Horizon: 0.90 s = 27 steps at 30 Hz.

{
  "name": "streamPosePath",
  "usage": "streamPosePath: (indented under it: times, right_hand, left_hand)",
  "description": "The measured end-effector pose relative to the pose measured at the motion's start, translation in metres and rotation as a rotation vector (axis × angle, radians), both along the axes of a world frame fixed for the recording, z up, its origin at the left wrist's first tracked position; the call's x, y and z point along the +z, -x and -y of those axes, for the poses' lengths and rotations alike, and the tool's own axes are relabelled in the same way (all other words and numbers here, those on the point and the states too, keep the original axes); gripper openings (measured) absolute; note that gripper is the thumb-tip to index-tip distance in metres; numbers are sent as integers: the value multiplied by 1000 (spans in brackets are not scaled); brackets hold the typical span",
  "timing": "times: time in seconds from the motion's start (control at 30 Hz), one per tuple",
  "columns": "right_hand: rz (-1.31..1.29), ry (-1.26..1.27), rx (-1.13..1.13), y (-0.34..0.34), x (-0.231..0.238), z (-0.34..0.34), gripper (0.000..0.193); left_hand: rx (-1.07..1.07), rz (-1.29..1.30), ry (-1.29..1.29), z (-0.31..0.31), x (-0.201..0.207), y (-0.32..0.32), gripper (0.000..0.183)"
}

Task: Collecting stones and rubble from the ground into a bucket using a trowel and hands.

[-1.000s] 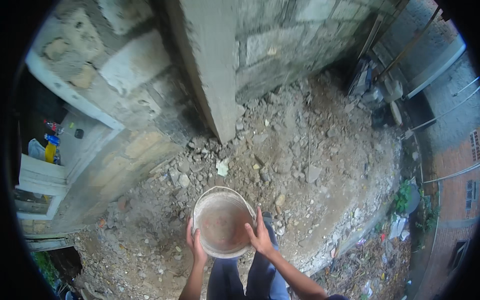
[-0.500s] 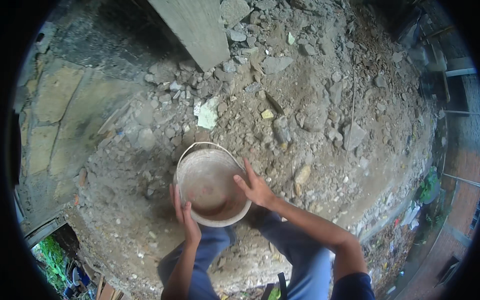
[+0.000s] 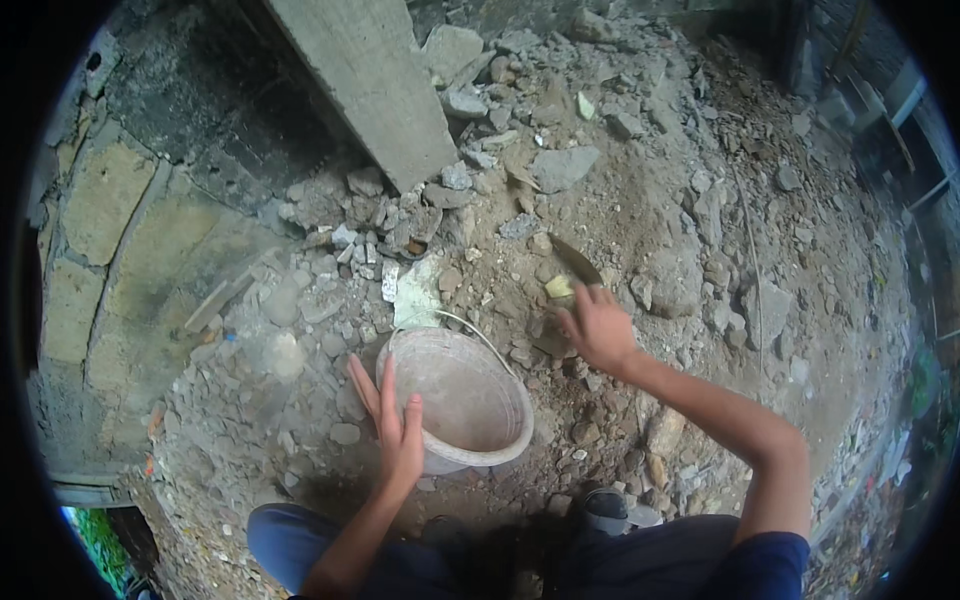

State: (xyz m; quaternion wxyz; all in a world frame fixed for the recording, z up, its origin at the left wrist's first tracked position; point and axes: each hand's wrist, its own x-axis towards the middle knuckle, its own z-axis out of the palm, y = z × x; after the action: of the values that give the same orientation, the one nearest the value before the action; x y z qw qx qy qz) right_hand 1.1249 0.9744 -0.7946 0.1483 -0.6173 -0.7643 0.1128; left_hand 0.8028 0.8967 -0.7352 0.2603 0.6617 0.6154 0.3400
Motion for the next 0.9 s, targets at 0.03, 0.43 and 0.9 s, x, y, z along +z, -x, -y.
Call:
streamPosePath:
  times: [0.03,0.43,0.9]
  right_hand:
    - [30,175,-109,-7,1,3,63]
    - [8,361,-156,-51,-40,28,65]
    - [-215,361,-323,-51,-34,62,51]
  left_hand:
    - [-6,-1,-7,4,2,-2,56]
    - [-107,-147,-236,-1,1,-11,50]
    - [-67,-106,-417,-12,-9,-21,59]
